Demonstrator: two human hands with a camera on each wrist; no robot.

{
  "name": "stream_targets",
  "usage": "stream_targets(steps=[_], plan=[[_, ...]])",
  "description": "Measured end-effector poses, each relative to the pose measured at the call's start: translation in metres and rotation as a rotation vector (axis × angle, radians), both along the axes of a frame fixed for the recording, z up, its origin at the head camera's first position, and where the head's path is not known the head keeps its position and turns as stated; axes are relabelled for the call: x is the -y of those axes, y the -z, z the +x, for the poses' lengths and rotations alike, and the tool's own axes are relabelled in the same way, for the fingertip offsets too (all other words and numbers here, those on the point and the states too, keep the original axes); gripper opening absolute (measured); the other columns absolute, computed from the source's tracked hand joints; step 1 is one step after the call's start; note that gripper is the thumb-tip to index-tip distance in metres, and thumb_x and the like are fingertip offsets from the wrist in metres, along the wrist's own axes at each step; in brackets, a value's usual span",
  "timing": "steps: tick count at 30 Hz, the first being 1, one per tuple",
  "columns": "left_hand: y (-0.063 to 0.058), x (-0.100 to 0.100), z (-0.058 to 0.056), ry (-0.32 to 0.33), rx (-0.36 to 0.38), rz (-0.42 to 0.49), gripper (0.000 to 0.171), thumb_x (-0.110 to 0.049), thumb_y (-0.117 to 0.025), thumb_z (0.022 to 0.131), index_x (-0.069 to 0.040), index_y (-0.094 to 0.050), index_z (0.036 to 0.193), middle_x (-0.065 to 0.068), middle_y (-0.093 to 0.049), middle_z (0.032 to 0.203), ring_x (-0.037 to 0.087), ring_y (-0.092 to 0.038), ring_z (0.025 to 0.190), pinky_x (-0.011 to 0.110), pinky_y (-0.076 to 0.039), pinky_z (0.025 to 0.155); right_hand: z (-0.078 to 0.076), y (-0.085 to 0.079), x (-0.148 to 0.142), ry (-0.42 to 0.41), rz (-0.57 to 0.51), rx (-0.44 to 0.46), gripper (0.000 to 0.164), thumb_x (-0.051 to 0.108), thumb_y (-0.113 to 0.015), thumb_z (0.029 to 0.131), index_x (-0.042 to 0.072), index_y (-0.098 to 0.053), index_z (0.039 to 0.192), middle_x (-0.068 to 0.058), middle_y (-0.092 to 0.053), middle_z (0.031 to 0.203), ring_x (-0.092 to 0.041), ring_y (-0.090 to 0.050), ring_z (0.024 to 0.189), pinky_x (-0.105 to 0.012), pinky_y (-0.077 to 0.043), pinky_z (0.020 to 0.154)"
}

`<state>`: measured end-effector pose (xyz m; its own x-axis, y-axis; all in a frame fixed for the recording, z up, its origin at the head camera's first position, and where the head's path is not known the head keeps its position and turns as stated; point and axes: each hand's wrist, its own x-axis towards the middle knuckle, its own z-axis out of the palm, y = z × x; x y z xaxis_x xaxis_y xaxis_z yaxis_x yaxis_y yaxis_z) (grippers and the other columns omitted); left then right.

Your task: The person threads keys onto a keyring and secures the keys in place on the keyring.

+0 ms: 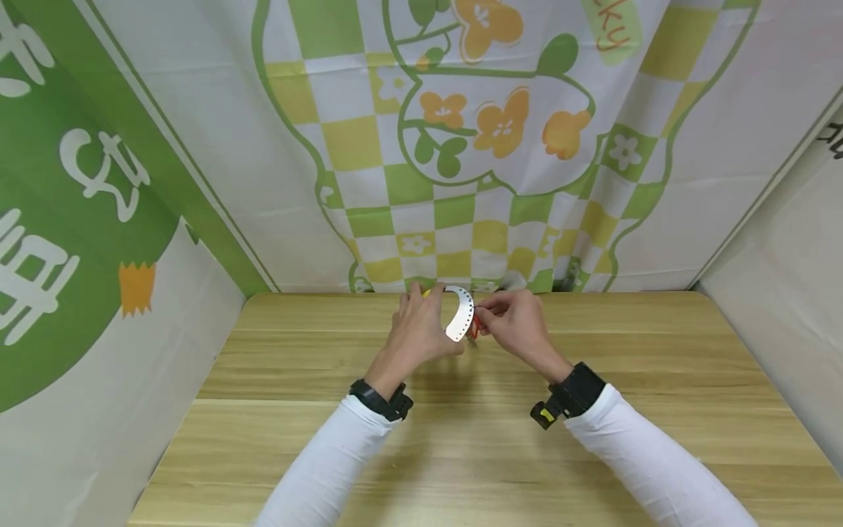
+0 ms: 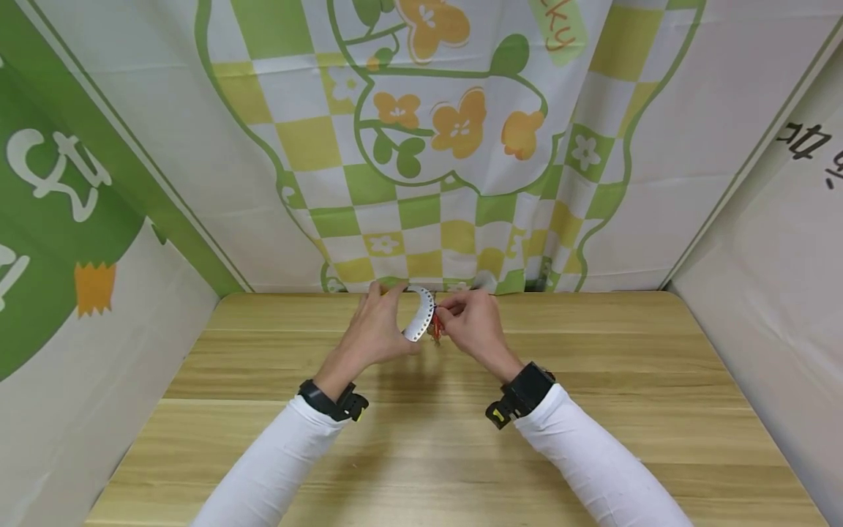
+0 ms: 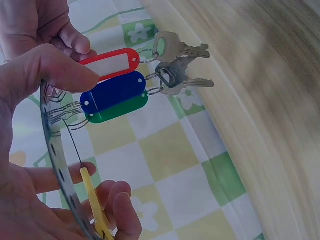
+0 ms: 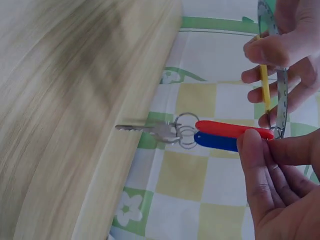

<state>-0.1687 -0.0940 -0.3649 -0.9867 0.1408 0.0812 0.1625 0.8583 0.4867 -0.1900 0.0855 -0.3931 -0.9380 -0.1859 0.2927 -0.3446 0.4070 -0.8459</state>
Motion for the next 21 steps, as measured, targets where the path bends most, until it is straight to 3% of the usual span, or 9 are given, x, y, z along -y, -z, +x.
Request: stream_targets(steps=[11,18,21], plan=[[-0.001,0.002,-0.001,0.002,0.046,0.017,0.107,-0.029,-0.095,0.063,-0.005,-0.043,0.153,0.028,-0.040,0.142,0.048,-0.045,0.125,0.061,-0.050,0.089,-0.004,0.009,0.000,-0.043,0.238,-0.385,0.008,-0.004,-0.074,0.086,0.003,-0.078,0.084,-0.005,-0.072,0.072,-0.011,-0.064,0.058,-0.028,-0.053,0.052],[0.000,0.002,-0.002,-0.006,0.062,0.022,0.106,-0.030,-0.094,0.064,-0.006,-0.042,0.153,0.027,-0.040,0.141,0.047,-0.044,0.125,0.060,-0.049,0.089,-0.004,0.010,0.001,-0.053,0.400,-0.622,0.006,-0.003,-0.075,0.084,0.002,-0.076,0.087,-0.007,-0.072,0.078,-0.016,-0.064,0.063,-0.032,-0.053,0.056],[0.000,0.002,-0.002,-0.008,0.076,0.021,0.105,-0.031,-0.094,0.066,-0.006,-0.041,0.154,0.028,-0.039,0.141,0.048,-0.044,0.126,0.060,-0.049,0.090,-0.003,0.012,0.000,-0.056,0.453,-0.683,0.005,-0.002,-0.076,0.085,0.000,-0.074,0.088,-0.009,-0.072,0.080,-0.021,-0.066,0.065,-0.034,-0.054,0.057]])
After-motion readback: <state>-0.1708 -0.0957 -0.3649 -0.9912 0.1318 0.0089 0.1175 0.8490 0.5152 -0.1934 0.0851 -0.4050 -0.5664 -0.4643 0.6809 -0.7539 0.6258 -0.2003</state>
